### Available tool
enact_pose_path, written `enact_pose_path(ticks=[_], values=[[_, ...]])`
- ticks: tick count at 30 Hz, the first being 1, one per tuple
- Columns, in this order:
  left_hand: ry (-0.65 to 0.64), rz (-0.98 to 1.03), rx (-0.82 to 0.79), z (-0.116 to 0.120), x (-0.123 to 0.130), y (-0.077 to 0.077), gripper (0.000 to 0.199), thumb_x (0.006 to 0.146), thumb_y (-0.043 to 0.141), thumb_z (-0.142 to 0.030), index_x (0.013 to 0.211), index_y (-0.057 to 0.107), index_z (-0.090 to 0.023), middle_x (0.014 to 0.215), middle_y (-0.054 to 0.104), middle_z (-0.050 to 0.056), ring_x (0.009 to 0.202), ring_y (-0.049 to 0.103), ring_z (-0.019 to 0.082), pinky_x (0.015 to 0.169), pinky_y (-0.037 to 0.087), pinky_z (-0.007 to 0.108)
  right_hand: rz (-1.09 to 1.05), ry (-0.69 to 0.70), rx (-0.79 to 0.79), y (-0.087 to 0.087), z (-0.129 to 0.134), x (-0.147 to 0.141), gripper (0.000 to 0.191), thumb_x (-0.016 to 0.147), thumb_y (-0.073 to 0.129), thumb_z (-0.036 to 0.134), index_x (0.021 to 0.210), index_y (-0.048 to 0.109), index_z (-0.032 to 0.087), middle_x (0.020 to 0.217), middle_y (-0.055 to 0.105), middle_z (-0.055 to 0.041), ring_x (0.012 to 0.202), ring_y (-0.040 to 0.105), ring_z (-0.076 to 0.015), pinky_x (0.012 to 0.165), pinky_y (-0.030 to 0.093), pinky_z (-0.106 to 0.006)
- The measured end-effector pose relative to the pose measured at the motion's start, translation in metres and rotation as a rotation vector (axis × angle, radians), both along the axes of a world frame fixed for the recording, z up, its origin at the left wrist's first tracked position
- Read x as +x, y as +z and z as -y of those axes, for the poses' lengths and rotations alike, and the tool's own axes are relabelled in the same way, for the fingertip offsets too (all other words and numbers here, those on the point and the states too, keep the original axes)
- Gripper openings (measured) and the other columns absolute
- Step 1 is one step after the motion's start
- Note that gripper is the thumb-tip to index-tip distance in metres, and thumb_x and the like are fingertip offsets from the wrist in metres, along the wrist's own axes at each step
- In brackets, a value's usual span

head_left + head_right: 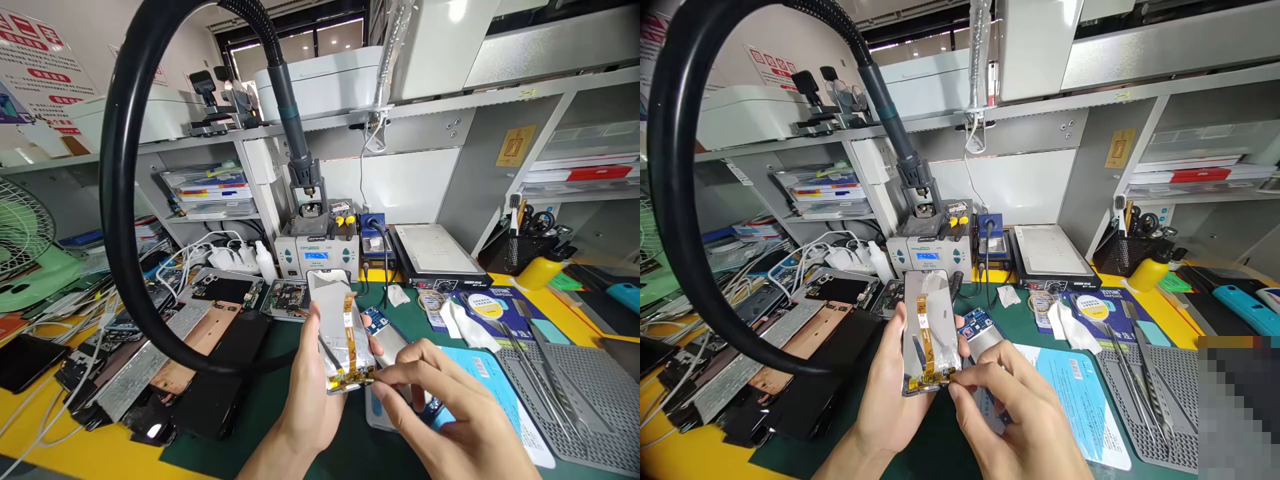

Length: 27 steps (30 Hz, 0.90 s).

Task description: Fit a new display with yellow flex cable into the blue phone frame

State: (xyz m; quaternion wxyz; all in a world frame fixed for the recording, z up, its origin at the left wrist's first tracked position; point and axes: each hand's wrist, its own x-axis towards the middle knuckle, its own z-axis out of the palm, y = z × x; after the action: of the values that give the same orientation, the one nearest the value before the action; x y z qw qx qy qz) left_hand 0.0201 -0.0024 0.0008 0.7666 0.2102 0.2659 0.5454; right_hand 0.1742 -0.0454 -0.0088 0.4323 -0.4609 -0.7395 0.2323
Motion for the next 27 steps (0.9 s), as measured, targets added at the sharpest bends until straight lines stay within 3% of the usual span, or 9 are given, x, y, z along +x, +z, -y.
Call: enact_pose_path(ticks=[4, 7, 15, 21, 24, 27], values=[[-0.022, -0.018, 0.009, 0.002, 0.001, -0.004, 0.056, 0.098, 0.045, -0.061, 0.114, 0.074, -0.016, 0.091, 0.078, 0.010, 0.093, 0.073, 0.029, 0.087, 0.055, 0.041, -0.051, -0.030, -0.182, -0.002, -0.002, 0.001, 0.014, 0.097, 0.059, 0.032, 0.092, 0.071, 0.028, 0.084, 0.065, -0.0007, 0.072, 0.060, -0.0168, 0.063, 0.049, -0.030], [-0.011, -0.050, 0.026, 0.003, 0.002, -0.006, 0.055, 0.097, 0.046, -0.061, 0.118, 0.073, -0.018, 0.098, 0.079, 0.010, 0.097, 0.073, 0.029, 0.090, 0.054, 0.041, -0.090, -0.045, -0.293, -0.001, -0.003, 0.001, 0.018, 0.096, 0.059, 0.038, 0.087, 0.070, 0.027, 0.084, 0.067, -0.0007, 0.074, 0.060, -0.0174, 0.063, 0.047, -0.030], [0.011, -0.131, 0.030, 0.001, 0.001, -0.007, 0.060, 0.095, 0.048, -0.064, 0.125, 0.070, -0.017, 0.102, 0.080, 0.012, 0.102, 0.072, 0.031, 0.093, 0.054, 0.042, -0.244, -0.037, -0.469, 0.007, -0.006, -0.003, 0.028, 0.090, 0.064, 0.049, 0.078, 0.071, 0.025, 0.078, 0.065, 0.0010, 0.065, 0.055, -0.0148, 0.059, 0.044, -0.027], [-0.049, -0.062, 0.028, 0.001, -0.004, -0.003, 0.062, 0.096, 0.047, -0.061, 0.134, 0.065, -0.015, 0.110, 0.078, 0.014, 0.105, 0.072, 0.034, 0.096, 0.053, 0.048, -0.179, -0.051, -0.360, 0.002, -0.004, 0.001, 0.023, 0.093, 0.063, 0.044, 0.081, 0.074, 0.028, 0.078, 0.066, 0.0011, 0.068, 0.058, -0.0157, 0.060, 0.045, -0.027], [-0.078, 0.032, 0.049, 0.002, -0.009, 0.000, 0.052, 0.097, 0.047, -0.047, 0.132, 0.065, -0.013, 0.116, 0.076, 0.014, 0.110, 0.069, 0.037, 0.098, 0.051, 0.051, -0.137, -0.025, -0.261, -0.002, -0.002, 0.003, 0.019, 0.096, 0.061, 0.037, 0.083, 0.072, 0.028, 0.077, 0.065, 0.0015, 0.069, 0.059, -0.0154, 0.061, 0.045, -0.028], [-0.113, 0.068, 0.141, 0.002, -0.015, 0.000, 0.050, 0.085, 0.051, -0.026, 0.131, 0.066, -0.015, 0.121, 0.075, 0.011, 0.114, 0.067, 0.037, 0.101, 0.048, 0.051, -0.122, -0.008, -0.167, -0.004, -0.002, 0.003, 0.016, 0.097, 0.060, 0.033, 0.087, 0.071, 0.028, 0.079, 0.065, 0.0016, 0.070, 0.060, -0.0150, 0.063, 0.047, -0.028]])
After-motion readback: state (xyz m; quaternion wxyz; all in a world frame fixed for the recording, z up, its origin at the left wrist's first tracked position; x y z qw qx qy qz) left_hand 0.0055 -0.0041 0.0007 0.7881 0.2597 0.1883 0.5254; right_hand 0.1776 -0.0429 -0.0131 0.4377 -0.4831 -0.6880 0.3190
